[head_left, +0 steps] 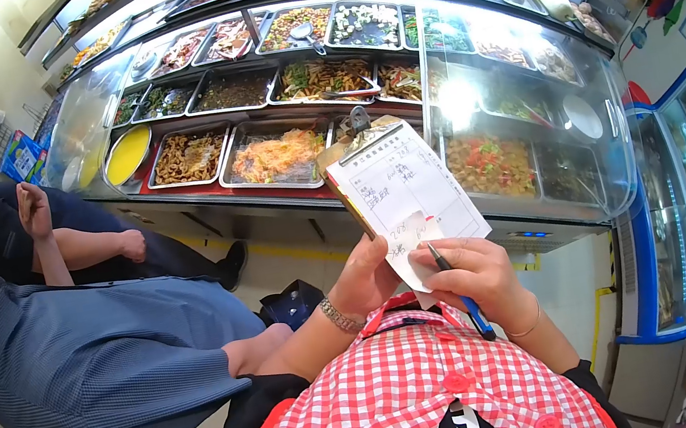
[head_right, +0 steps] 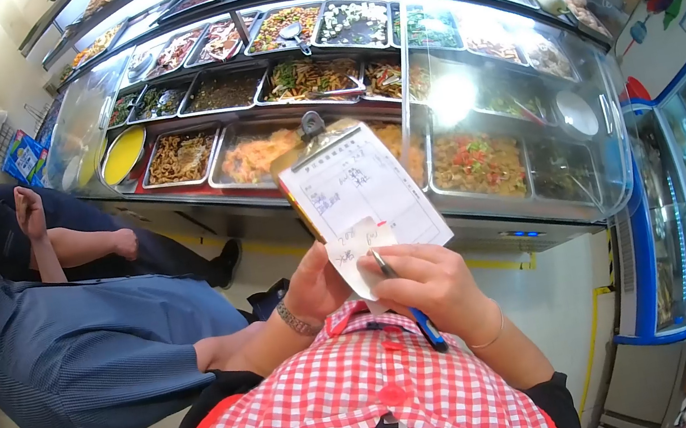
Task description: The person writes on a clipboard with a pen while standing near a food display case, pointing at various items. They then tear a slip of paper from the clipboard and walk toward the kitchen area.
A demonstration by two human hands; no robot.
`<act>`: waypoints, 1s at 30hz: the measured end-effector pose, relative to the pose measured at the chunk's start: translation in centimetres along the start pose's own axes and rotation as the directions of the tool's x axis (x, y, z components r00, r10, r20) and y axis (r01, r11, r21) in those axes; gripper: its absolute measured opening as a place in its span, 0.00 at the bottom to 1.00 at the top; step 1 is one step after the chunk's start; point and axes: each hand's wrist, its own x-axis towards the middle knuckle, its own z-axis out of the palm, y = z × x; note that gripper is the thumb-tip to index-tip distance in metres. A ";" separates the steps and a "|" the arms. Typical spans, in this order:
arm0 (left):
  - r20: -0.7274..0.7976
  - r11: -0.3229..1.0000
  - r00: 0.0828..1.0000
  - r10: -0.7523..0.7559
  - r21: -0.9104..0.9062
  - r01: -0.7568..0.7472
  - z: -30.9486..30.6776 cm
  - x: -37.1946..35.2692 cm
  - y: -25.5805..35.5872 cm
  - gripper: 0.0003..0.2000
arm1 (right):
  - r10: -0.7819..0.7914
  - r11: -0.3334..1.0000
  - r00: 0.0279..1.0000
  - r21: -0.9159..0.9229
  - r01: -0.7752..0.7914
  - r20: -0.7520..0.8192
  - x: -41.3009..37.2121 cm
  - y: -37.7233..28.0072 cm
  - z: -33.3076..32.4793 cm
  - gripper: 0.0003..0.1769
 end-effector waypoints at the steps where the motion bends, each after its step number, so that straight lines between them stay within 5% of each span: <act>1: 0.020 1.000 1.000 0.015 0.026 -0.016 0.0 0.0 -0.1 0.28 | -0.012 1.000 1.000 -0.009 0.012 0.004 0.0 0.0 0.0 0.10; 7: -0.236 0.976 0.972 0.022 0.214 0.029 1.4 0.2 -0.1 0.25 | -0.011 0.999 1.000 -0.037 0.011 -0.004 -0.4 -0.2 0.0 0.09; 30: -0.311 0.993 0.949 0.054 0.120 -0.017 0.9 0.8 -0.9 0.19 | -0.047 0.995 0.996 -0.080 0.053 0.071 -1.0 1.2 -0.7 0.15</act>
